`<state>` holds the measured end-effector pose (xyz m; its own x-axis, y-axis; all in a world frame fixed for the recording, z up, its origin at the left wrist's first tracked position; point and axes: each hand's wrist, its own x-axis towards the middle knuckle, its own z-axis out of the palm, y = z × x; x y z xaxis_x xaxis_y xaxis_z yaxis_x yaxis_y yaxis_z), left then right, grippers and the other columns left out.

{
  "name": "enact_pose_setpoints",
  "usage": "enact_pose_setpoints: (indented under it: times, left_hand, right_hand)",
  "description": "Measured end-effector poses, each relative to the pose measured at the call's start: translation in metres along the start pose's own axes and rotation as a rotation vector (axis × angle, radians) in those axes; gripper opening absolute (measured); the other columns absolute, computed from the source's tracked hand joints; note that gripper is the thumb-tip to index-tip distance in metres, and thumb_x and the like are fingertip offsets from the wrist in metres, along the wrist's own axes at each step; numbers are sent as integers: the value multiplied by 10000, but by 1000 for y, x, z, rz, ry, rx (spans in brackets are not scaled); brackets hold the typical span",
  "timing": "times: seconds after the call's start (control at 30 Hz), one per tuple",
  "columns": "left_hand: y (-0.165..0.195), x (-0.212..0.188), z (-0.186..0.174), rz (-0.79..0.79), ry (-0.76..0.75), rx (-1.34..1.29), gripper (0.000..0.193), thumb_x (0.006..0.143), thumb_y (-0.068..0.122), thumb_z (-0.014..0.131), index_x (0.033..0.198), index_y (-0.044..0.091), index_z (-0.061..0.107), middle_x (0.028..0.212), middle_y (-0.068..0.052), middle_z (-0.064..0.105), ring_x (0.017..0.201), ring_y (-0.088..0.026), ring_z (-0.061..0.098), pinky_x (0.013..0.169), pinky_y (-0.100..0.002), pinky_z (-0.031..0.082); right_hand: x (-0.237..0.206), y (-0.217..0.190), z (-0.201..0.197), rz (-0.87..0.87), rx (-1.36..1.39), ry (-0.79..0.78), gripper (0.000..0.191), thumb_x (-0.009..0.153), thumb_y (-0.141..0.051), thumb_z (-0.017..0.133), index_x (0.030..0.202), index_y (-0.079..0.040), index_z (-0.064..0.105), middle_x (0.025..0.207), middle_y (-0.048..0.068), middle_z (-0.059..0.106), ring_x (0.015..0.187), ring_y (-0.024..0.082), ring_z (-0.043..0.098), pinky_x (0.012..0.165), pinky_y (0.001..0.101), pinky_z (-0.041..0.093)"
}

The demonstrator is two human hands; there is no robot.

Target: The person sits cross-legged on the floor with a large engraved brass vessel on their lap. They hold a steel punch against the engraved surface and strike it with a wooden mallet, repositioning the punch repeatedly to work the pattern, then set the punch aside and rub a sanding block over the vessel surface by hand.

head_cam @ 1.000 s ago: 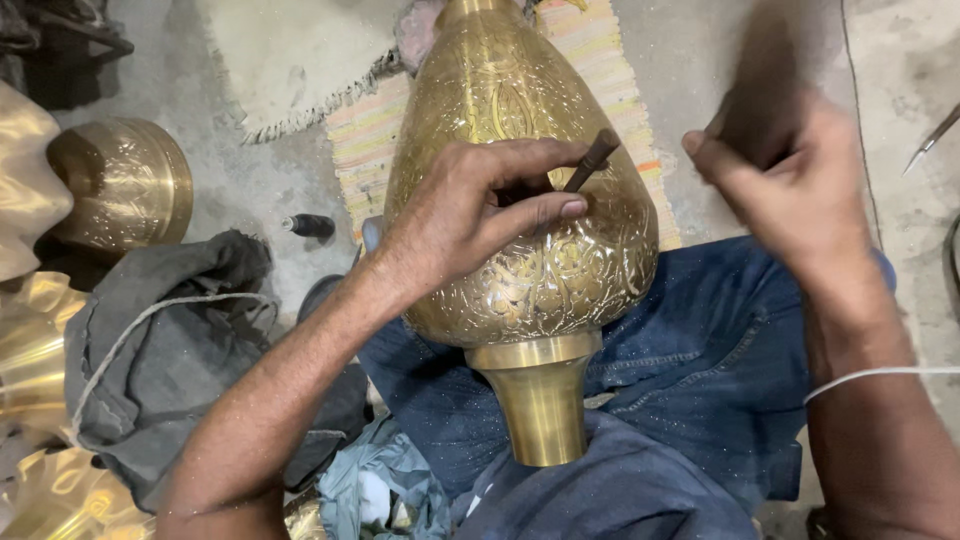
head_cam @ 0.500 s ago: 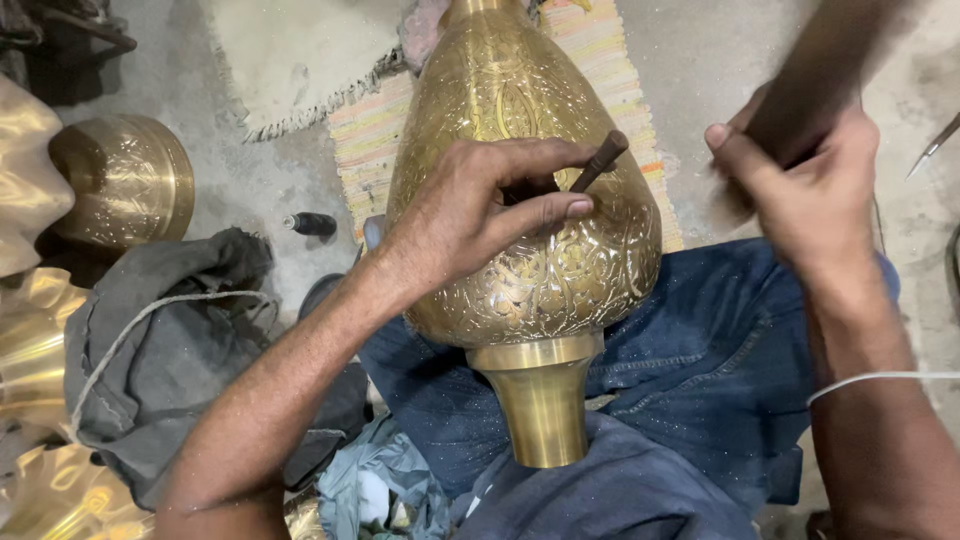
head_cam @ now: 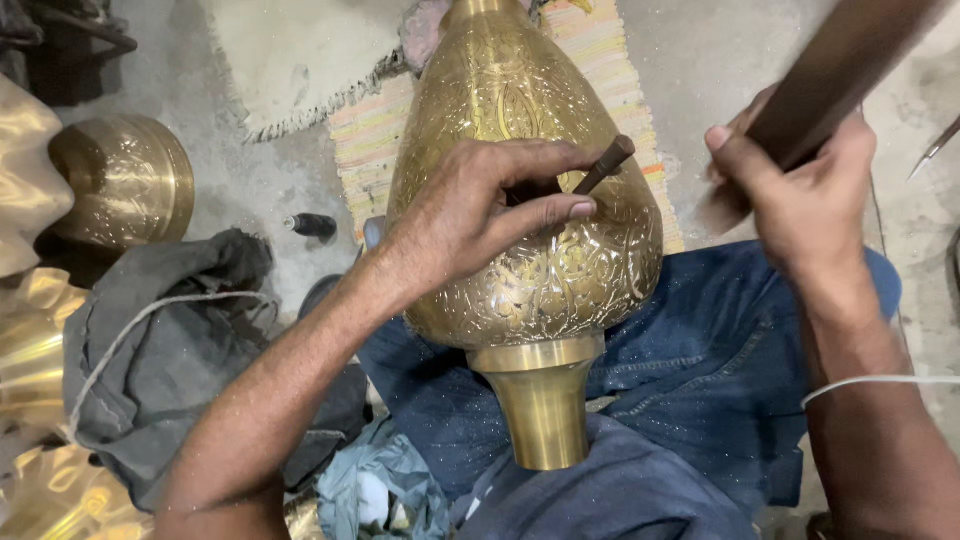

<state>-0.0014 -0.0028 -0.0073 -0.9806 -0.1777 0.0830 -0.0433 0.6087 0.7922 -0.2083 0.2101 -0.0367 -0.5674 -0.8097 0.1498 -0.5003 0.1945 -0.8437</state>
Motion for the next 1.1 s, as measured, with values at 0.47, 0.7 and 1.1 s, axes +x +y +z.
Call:
enact_pose_setpoints:
  times: [0.47, 0.7, 1.1]
  left_hand:
    - [5, 3, -3, -45, -36, -8, 429, 964, 372, 705, 1306, 113, 699, 1127, -78, 800, 932, -171, 806, 838, -376, 666]
    - [12, 6, -8, 35, -4, -21, 411, 988, 365, 712, 1286, 82, 708, 1149, -95, 793, 1011, -204, 797, 893, -400, 660]
    - [4, 8, -5, 5, -73, 5, 423, 962, 360, 703, 1304, 111, 703, 1125, -78, 798, 922, -172, 799, 851, -395, 655]
  right_hand:
    - [-5, -20, -6, 126, 16, -43, 125, 1002, -92, 741, 1031, -10, 652, 802, 78, 686, 755, 176, 697, 672, 331, 563]
    - [-6, -6, -3, 161, -81, 18, 114, 1054, -122, 766, 1038, -48, 681, 944, 127, 720, 830, 201, 698, 771, 340, 546]
    - [-11, 9, 1, 40, -338, -103, 215, 941, -67, 777, 1075, -11, 618, 877, 135, 701, 815, 232, 709, 684, 370, 572]
